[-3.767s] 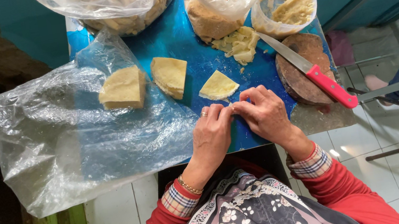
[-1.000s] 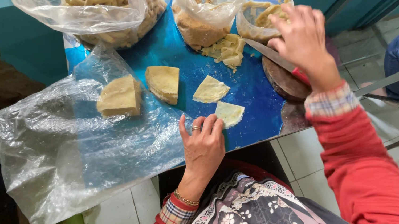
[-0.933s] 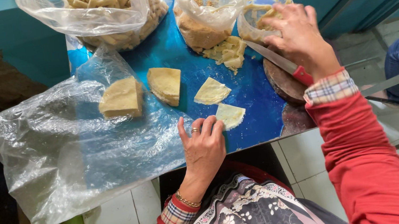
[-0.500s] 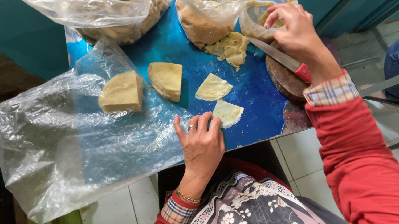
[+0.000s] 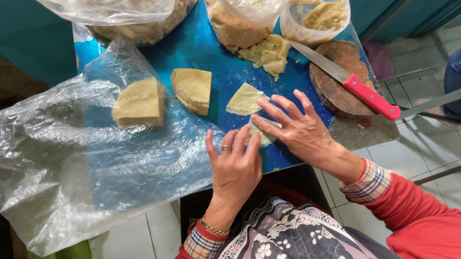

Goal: The person sits at a small table filling thin square pastry wrappers with brown filling scooped from a plastic bag, then folds and pinches each wrapper closed by hand and sets the folded pieces aside. Blocks of dough and a knife on a wooden board sit nearby on the table.

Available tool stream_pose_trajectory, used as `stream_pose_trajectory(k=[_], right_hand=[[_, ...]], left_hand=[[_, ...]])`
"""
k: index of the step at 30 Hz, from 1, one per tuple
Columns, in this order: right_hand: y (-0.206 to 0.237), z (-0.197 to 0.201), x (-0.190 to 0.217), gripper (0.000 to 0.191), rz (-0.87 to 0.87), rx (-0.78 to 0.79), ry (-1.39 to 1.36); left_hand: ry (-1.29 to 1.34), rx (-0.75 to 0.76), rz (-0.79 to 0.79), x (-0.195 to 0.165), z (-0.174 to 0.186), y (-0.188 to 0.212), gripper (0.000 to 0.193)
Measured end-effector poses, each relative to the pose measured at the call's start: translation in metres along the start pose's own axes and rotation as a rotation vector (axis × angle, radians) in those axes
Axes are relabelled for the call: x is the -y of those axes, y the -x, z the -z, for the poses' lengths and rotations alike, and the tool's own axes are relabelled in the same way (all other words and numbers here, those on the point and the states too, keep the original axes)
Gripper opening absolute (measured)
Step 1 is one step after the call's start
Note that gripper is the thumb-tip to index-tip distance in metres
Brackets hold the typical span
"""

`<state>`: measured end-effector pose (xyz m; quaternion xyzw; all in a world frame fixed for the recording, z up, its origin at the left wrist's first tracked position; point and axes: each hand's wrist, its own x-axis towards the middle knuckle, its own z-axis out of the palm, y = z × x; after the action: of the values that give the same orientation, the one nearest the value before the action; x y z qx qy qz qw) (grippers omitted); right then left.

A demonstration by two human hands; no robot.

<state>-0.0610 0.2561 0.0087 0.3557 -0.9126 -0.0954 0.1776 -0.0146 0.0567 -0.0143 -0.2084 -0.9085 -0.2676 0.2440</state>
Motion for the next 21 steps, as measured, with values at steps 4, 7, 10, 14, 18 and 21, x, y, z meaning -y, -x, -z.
stream_pose_trajectory(k=[4, 7, 10, 14, 18, 21], right_hand=[[0.002, 0.006, -0.008, 0.048, 0.026, -0.031, -0.079], [-0.003, 0.012, -0.024, 0.049, -0.002, -0.044, -0.237], [-0.015, 0.021, -0.061, 0.046, -0.045, -0.115, -0.446], [-0.068, 0.011, -0.132, 0.033, -0.317, -0.348, -0.676], [-0.158, -0.028, -0.188, 0.019, -0.361, -0.241, -0.457], [-0.212, -0.066, -0.204, 0.025, -0.537, 0.363, -0.27]], left_hand=[[0.017, 0.073, -0.011, 0.002, 0.001, 0.0, 0.029], [0.023, 0.073, -0.01, 0.003, 0.002, 0.001, 0.026], [0.039, 0.065, -0.03, 0.003, 0.003, 0.001, 0.024], [0.081, 0.061, -0.016, 0.0, 0.005, -0.002, 0.024], [0.099, 0.051, -0.015, -0.002, 0.008, -0.005, 0.026], [0.1, 0.061, -0.013, -0.001, 0.01, -0.008, 0.025]])
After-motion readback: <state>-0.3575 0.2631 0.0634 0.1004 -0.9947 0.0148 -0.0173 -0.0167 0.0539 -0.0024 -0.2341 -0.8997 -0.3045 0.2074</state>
